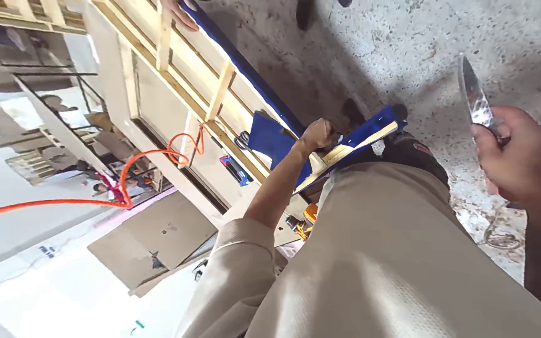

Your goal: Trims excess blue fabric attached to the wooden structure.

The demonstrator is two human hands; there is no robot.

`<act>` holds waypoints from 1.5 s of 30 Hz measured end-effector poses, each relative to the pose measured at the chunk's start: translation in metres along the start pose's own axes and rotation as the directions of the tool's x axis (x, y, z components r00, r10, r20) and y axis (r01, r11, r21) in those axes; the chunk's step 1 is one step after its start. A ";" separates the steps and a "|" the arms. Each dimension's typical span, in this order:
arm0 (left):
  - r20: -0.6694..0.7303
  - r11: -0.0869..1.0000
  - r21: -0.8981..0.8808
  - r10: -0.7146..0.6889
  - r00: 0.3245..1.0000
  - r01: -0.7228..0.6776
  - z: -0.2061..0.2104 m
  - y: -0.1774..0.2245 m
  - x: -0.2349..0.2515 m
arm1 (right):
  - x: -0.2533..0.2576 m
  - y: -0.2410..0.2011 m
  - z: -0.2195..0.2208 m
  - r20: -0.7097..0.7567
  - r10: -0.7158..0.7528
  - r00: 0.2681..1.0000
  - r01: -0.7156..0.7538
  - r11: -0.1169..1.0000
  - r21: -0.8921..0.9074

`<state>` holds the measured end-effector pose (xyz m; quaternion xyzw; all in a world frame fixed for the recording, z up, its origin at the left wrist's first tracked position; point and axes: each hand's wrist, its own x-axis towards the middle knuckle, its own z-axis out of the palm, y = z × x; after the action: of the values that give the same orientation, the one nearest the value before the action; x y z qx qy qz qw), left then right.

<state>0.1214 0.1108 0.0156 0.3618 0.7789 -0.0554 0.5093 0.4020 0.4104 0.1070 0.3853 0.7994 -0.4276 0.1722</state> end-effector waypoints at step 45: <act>-0.458 0.119 -0.839 -0.683 0.569 -0.532 0.051 -0.079 -0.186 | 0.024 -0.124 0.010 0.285 -0.176 0.942 0.246 0.941 -0.232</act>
<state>0.1515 -0.0644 0.1236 -0.1473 0.7534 0.6155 0.1781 0.2911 0.3711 0.1551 0.2106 0.8567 -0.3799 0.2783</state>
